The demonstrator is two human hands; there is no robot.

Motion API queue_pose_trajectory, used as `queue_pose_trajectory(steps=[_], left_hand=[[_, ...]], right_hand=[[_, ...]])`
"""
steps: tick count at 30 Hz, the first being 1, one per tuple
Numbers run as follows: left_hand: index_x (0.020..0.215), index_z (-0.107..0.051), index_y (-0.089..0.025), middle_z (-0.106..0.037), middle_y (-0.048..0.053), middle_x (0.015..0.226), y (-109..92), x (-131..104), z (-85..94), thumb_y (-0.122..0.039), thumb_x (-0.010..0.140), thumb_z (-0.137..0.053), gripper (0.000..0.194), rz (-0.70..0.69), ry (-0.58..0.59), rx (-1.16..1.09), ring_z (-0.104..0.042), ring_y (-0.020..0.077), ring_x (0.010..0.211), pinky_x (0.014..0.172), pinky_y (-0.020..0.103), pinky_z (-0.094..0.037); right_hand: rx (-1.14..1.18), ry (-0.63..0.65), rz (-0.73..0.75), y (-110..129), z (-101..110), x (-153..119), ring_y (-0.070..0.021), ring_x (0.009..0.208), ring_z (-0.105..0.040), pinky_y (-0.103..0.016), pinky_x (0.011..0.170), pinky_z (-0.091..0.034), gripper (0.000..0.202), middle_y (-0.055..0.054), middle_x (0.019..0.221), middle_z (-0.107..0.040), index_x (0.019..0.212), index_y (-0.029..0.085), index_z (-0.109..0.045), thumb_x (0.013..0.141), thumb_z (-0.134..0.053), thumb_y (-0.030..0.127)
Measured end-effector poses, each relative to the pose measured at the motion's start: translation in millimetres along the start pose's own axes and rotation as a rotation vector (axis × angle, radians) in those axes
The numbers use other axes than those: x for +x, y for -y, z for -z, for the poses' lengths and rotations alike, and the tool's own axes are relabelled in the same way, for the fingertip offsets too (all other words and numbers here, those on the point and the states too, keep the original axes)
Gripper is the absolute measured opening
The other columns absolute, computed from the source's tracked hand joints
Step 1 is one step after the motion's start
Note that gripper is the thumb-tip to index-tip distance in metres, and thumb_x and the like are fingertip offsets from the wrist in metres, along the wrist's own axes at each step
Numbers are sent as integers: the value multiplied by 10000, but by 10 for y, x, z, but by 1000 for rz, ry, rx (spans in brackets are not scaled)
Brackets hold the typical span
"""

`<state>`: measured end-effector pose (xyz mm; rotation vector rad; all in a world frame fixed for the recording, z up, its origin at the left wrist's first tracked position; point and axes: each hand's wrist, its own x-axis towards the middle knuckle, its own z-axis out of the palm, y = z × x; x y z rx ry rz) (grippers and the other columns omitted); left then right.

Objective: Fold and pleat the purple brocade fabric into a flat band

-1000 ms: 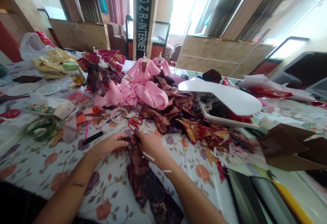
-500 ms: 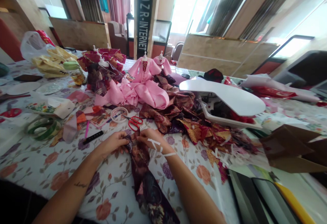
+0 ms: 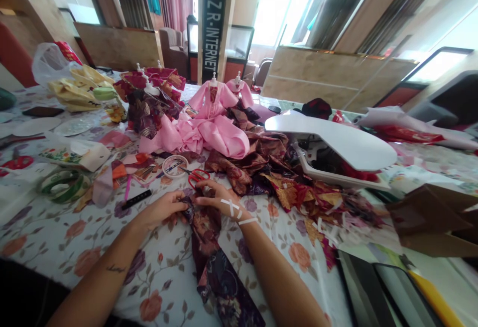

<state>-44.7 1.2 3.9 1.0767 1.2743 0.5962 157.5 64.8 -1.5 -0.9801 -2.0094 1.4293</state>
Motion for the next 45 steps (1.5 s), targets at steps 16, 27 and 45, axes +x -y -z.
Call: queue_pose_trajectory(steps=[16,27,45], left_hand=[[754,-492,-186,-532,-60,460,62,25,120,-294,739,-591,147,-68,-4,64,-408,74,315,308,175,-255],[729,-488,-182,-499,-69,448,97,50,168,-315,714,-632,196,-91,17,36,-432,83,332,323,181,-315],[724,-481,-190,-510,-66,460,123,63,165,-316,728,-627,193,-88,7,56,-425,79,326,316,179,-298]], right_hand=[[129,55,-52,-79,-19,91,-101,597,-495,-204,481,-355,431,-17,835,-590,1114,191,-580,733,-698,355],[161,55,-53,-114,19,292,-65,573,-462,-192,491,-342,535,21,859,-552,957,176,-562,506,-839,252],[73,64,49,-179,77,265,-150,717,-556,-257,633,-441,324,-37,868,-630,958,162,-641,711,-715,358]])
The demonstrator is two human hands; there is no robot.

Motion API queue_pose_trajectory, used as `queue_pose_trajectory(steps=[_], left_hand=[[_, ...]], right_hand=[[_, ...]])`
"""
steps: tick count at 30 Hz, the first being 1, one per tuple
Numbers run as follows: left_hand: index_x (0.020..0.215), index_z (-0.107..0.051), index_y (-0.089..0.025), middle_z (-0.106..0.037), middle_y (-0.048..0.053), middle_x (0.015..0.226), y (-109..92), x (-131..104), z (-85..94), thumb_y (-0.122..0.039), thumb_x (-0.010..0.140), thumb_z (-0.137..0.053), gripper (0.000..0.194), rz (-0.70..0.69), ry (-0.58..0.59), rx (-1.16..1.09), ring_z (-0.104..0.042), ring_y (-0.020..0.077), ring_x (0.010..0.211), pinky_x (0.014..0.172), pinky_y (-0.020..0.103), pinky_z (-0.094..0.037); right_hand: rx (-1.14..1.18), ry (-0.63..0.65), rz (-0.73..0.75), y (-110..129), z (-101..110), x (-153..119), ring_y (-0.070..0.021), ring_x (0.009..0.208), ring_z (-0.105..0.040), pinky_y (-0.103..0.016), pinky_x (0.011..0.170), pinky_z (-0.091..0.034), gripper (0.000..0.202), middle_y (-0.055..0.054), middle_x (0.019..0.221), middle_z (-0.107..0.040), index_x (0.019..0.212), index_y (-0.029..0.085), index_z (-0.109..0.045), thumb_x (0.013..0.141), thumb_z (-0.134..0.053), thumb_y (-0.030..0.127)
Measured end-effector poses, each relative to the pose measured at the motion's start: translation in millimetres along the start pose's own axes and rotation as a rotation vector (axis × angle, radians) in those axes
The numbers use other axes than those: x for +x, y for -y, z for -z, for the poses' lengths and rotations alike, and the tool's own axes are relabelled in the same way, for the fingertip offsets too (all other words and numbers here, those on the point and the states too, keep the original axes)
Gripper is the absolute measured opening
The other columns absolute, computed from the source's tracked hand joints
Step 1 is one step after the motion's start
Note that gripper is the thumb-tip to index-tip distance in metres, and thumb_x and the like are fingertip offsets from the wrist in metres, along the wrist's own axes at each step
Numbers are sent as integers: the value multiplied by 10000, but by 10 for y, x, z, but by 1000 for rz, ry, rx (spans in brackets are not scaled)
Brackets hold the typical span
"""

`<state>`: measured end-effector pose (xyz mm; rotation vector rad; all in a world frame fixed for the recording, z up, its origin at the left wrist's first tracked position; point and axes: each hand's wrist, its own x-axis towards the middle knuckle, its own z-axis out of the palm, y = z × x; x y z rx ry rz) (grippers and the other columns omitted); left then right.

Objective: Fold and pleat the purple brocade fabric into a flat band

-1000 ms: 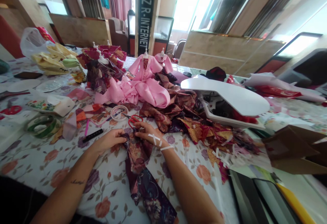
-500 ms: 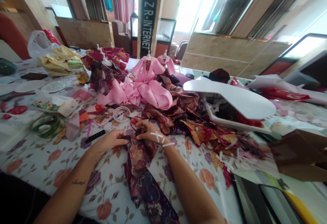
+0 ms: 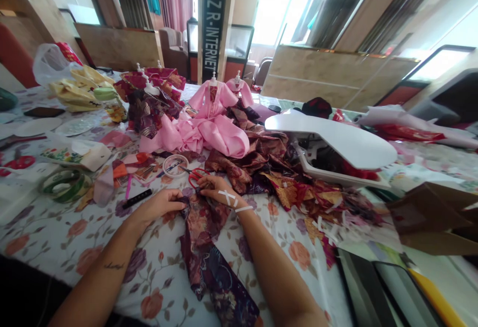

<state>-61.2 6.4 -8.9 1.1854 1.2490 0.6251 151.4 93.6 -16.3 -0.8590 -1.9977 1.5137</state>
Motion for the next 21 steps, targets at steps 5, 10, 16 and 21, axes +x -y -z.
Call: queue_pose_trajectory(steps=[5,10,16,21], left_hand=[[727,-477,-187,-509,-66,468,8,1,-2,-324,725,-634,209,-4,-3,3,-414,71,327,323,178,-294],[716,-479,-189,-481,-75,440,-40,-25,-8,-332,732,-632,209,-28,26,-2,-398,75,313,327,189,-278],[734,-486,-191,-464,-87,451,-88,-58,-17,-290,733,-622,169,-95,50,-33,-373,66,301,333,192,-286],[821,-506,-192,-469,-89,465,-72,-50,-47,-270,726,-609,160,-97,3,-45,-371,71,293,311,184,-272]], right_hand=[[-27,23,51,40,5,0,-168,721,-564,-301,722,-442,264,-27,752,-635,751,156,-671,721,-710,415],[81,48,89,175,11,-102,-197,928,-587,-333,842,-432,295,-76,1026,-637,705,155,-639,693,-741,431],[190,174,-3,384,10,-114,-102,606,-518,-225,566,-393,296,-8,720,-624,772,140,-640,696,-746,405],[120,171,19,407,-73,-68,-107,623,-501,-231,588,-386,309,5,695,-599,749,138,-653,678,-752,422]])
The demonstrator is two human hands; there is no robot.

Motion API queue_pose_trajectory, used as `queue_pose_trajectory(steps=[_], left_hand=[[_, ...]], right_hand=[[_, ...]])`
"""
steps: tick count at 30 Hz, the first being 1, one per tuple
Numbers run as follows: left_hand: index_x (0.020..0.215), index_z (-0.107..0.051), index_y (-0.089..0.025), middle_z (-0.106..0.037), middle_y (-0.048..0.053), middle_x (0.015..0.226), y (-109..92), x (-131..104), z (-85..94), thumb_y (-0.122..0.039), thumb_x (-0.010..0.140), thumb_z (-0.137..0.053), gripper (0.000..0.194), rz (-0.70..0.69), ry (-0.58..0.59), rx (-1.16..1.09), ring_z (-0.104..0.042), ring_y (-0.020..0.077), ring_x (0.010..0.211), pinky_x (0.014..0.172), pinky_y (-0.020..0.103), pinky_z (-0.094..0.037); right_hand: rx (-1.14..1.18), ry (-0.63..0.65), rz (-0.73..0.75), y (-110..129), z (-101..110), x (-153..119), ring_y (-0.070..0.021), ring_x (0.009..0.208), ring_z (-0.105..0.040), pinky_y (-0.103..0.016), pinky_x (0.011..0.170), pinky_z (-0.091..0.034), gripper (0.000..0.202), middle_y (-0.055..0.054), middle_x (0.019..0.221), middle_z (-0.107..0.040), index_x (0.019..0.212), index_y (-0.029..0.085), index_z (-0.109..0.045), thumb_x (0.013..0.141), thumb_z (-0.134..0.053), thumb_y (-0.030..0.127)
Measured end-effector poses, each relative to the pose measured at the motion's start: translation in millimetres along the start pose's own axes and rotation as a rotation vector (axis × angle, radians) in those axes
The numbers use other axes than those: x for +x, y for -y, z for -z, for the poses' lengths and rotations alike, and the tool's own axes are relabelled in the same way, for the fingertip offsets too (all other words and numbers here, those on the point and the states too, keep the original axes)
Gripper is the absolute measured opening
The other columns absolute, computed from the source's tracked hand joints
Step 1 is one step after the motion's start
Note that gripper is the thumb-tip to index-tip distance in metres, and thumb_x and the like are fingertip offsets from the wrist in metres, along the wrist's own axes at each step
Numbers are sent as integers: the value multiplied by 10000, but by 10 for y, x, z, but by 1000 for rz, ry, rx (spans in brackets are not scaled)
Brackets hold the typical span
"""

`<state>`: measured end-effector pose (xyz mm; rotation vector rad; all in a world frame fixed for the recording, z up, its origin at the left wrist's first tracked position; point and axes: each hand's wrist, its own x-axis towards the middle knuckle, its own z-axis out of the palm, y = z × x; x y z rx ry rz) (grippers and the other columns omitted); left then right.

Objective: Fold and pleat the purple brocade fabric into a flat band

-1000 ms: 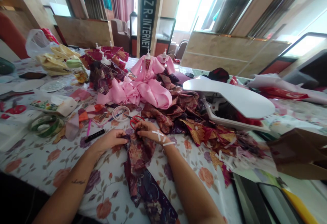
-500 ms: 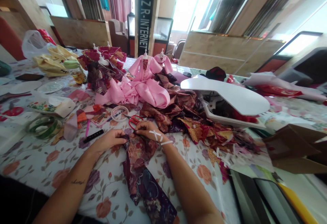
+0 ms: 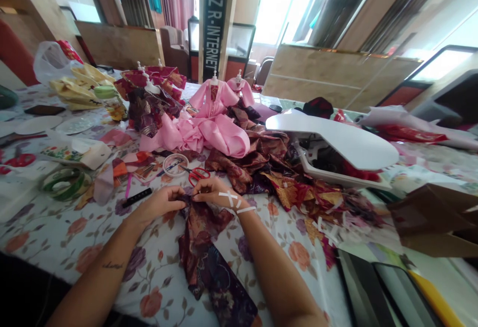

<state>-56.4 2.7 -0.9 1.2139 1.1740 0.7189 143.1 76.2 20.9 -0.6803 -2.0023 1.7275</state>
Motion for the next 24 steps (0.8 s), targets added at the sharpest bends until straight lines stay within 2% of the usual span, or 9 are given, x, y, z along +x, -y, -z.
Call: queue_pose_trajectory(steps=[7,12,19,24], left_hand=[[836,-570,-167,-464,-89,459,-76,-9,-81,-248,727,-596,138,-22,-88,94,-367,63,329,370,190,-246],[808,-576,-162,-458,-89,452,-113,-8,-106,-241,712,-598,126,-23,-115,84,-376,68,364,404,197,-254],[823,-588,-165,-456,-87,461,-116,-19,-114,-278,709,-612,162,-14,-123,87,-366,68,355,381,196,-226],[817,-589,-159,-455,-89,442,-123,-18,-119,-250,712,-608,140,-34,-132,84,-384,71,361,392,192,-262]], right_hand=[[46,-107,-106,-140,-120,-21,-80,469,-448,-198,434,-324,351,46,565,-518,788,155,-606,703,-716,478],[-9,-167,-80,-178,-150,-14,-81,508,-449,-192,452,-318,302,41,587,-513,746,163,-586,725,-705,439],[-28,-190,-93,-157,-202,-7,-93,515,-467,-207,471,-343,319,35,605,-523,744,170,-574,715,-695,464],[-51,-176,-95,-168,-213,-3,-102,537,-477,-224,506,-371,329,20,638,-551,829,160,-612,739,-665,472]])
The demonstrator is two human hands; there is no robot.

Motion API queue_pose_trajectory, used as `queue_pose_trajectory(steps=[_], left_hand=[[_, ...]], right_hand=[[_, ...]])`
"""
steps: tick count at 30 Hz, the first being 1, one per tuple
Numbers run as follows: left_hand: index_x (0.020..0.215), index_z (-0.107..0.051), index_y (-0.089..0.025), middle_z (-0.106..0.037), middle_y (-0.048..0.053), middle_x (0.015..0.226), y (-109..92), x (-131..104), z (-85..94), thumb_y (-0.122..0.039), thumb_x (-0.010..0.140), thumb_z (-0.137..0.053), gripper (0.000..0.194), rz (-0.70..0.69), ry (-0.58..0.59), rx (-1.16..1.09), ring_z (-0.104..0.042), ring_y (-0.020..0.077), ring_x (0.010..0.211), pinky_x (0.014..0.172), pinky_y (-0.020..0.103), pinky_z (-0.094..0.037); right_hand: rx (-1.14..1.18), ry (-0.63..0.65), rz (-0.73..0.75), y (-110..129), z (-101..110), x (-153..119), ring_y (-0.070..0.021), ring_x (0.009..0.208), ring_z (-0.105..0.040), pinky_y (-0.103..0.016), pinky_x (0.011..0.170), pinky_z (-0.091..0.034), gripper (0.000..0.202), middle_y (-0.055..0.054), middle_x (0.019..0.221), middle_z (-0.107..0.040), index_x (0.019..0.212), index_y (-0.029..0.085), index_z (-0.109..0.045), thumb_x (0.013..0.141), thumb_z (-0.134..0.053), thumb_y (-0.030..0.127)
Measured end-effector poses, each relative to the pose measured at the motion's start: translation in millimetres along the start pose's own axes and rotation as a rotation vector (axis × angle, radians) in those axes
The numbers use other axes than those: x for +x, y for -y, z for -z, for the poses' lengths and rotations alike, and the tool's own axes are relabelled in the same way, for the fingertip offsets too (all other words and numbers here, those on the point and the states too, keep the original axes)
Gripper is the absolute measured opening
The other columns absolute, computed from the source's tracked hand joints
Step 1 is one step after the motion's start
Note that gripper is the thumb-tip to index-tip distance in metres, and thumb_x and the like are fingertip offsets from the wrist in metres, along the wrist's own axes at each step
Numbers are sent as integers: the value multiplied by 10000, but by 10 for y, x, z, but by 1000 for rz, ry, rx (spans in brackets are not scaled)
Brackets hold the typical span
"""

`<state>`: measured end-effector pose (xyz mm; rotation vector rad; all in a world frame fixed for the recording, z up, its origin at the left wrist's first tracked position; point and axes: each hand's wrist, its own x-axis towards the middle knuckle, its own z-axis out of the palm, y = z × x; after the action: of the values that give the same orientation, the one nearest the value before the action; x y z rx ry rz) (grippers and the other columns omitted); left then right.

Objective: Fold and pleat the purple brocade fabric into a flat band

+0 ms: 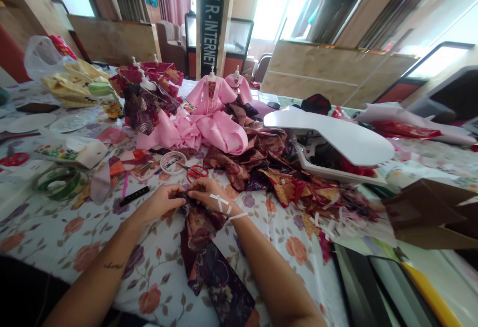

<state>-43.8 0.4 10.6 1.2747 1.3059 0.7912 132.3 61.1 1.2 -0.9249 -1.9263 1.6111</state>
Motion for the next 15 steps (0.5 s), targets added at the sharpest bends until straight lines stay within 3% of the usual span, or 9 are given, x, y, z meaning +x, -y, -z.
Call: queue_pose_trajectory(steps=[5,9,15], left_hand=[[821,-590,-158,-454,-93,433,22,3,5,-286,720,-638,170,17,18,-6,-369,59,326,362,183,-249],[867,-582,-163,-473,-88,435,34,-12,35,-372,734,-647,256,35,37,-34,-337,53,278,305,177,-224],[953,-595,-150,-459,-84,388,49,-7,56,-375,768,-609,292,44,33,-50,-358,70,268,294,176,-246]], right_hand=[[-96,-2,61,13,14,-4,-100,565,-432,-223,529,-328,307,27,610,-517,754,146,-606,768,-636,451],[-93,-29,73,5,14,3,-107,599,-432,-225,551,-331,306,21,642,-524,746,148,-593,777,-624,451],[-58,-56,52,7,-7,15,-113,610,-432,-227,548,-335,334,14,662,-517,718,153,-573,757,-629,480]])
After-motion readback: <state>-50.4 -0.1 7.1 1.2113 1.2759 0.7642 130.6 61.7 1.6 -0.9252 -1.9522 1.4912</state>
